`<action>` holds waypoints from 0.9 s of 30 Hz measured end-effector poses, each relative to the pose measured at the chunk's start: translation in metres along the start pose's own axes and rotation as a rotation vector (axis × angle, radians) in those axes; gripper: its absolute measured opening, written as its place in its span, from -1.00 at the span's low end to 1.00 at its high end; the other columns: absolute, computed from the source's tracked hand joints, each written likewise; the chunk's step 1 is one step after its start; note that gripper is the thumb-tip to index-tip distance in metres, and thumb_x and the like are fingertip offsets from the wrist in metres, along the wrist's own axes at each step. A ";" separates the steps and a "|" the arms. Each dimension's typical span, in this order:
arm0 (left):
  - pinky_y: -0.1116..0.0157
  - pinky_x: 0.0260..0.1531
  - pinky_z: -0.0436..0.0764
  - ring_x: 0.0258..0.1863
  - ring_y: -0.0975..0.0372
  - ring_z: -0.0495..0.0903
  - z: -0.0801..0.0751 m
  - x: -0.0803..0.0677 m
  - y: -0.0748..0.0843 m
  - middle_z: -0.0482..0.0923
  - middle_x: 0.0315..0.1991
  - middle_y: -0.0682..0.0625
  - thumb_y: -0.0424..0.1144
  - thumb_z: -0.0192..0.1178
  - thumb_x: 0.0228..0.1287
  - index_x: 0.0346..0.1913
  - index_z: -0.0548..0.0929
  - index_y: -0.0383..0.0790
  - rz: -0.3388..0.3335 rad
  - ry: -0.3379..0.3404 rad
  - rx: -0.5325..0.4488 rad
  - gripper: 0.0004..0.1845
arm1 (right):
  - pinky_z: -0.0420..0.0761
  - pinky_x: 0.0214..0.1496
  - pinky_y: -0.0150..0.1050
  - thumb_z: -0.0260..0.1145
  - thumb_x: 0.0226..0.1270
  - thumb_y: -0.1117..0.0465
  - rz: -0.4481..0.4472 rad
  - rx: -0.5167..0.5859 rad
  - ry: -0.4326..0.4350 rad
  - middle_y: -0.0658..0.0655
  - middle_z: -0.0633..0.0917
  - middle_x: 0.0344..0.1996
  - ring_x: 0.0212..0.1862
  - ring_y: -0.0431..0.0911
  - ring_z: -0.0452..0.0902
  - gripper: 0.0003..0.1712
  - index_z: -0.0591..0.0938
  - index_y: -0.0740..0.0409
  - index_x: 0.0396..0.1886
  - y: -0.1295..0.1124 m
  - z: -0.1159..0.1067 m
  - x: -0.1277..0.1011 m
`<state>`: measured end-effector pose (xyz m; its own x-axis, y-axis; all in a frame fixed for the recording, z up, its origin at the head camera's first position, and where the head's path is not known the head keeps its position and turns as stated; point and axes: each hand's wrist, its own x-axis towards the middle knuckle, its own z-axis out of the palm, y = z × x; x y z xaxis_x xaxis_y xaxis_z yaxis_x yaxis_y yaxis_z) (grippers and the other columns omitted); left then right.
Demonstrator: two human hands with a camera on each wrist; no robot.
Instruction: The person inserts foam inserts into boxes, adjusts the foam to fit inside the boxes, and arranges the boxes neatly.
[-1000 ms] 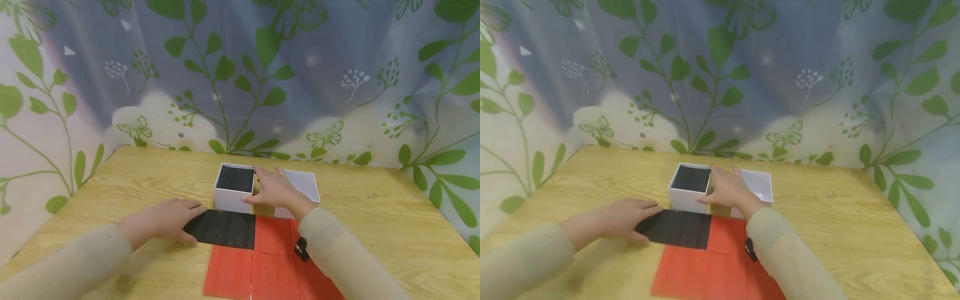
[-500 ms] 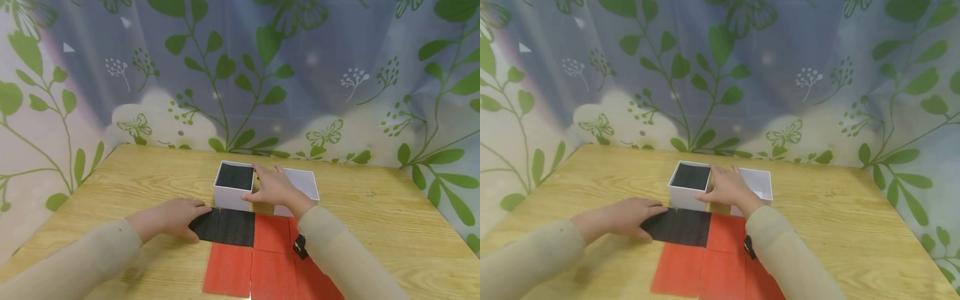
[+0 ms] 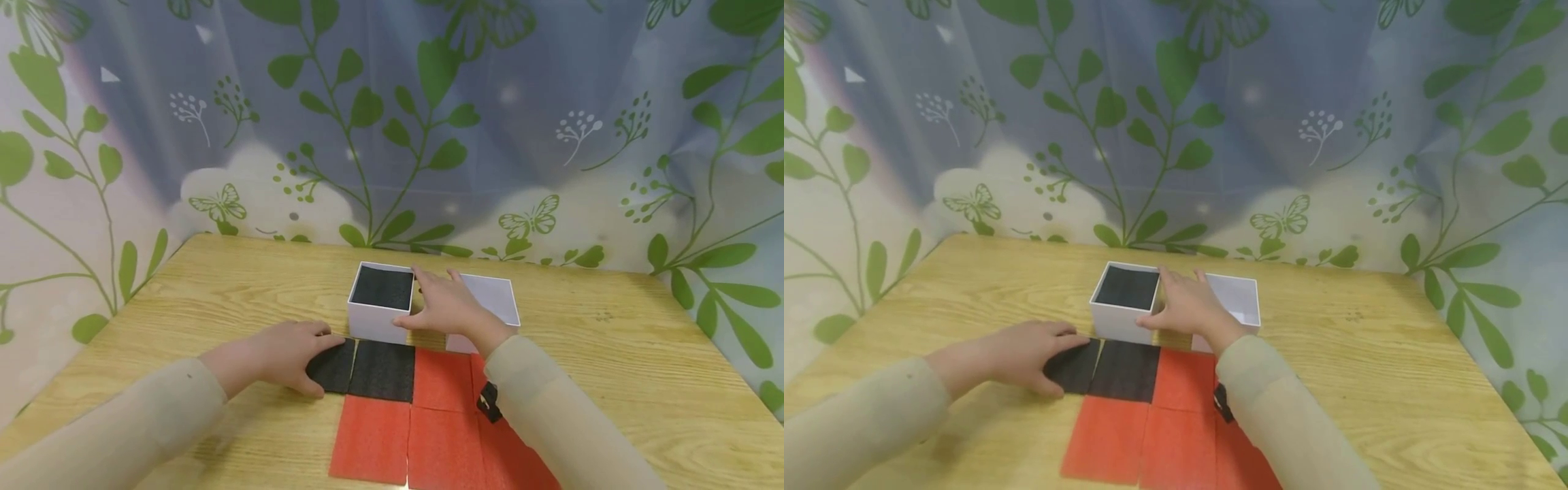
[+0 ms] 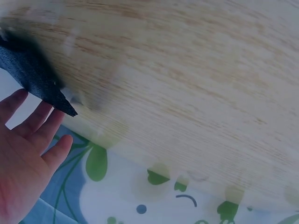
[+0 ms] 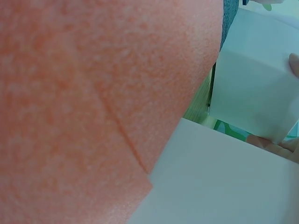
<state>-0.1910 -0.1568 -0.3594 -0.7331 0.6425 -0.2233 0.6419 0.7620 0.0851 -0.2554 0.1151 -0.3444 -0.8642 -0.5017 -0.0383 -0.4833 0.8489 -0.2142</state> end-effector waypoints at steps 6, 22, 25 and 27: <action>0.09 0.01 0.46 -0.02 0.04 0.48 -0.002 -0.001 -0.002 0.37 0.15 -0.14 0.18 0.33 -0.08 0.33 0.34 -0.14 -0.024 0.007 -0.031 -0.11 | -0.26 0.39 0.13 0.22 0.04 -0.42 0.001 -0.003 0.002 0.18 0.30 0.33 0.28 -0.01 0.31 0.23 -0.04 0.24 0.47 0.000 0.000 0.000; -0.04 0.06 0.38 -0.07 0.05 0.48 -0.017 -0.017 0.000 0.40 0.08 -0.12 0.18 0.32 -0.06 0.32 0.35 -0.13 0.039 0.142 0.039 -0.14 | -0.26 0.39 0.13 0.23 0.04 -0.41 -0.001 -0.001 -0.001 0.19 0.36 0.29 0.25 0.00 0.34 0.23 -0.04 0.24 0.46 -0.001 -0.001 -0.001; -0.10 0.13 0.29 0.01 0.07 0.45 -0.020 -0.018 0.002 0.41 0.08 -0.12 0.20 0.33 -0.07 0.32 0.36 -0.13 0.050 0.173 0.065 -0.13 | -0.26 0.38 0.14 0.22 0.05 -0.41 -0.003 -0.001 -0.001 0.19 0.33 0.31 0.27 0.00 0.32 0.23 -0.04 0.25 0.46 -0.001 -0.001 -0.001; -0.15 0.15 0.23 0.04 0.09 0.42 -0.022 -0.019 0.003 0.41 0.07 -0.11 0.21 0.33 -0.08 0.32 0.36 -0.13 0.058 0.191 0.075 -0.12 | -0.26 0.38 0.14 0.22 0.05 -0.41 -0.005 -0.002 -0.002 0.19 0.29 0.34 0.28 0.00 0.30 0.23 -0.05 0.25 0.46 -0.001 -0.001 -0.001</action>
<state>-0.1802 -0.1652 -0.3339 -0.7191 0.6942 -0.0313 0.6941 0.7197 0.0181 -0.2542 0.1149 -0.3430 -0.8616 -0.5060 -0.0396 -0.4876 0.8469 -0.2122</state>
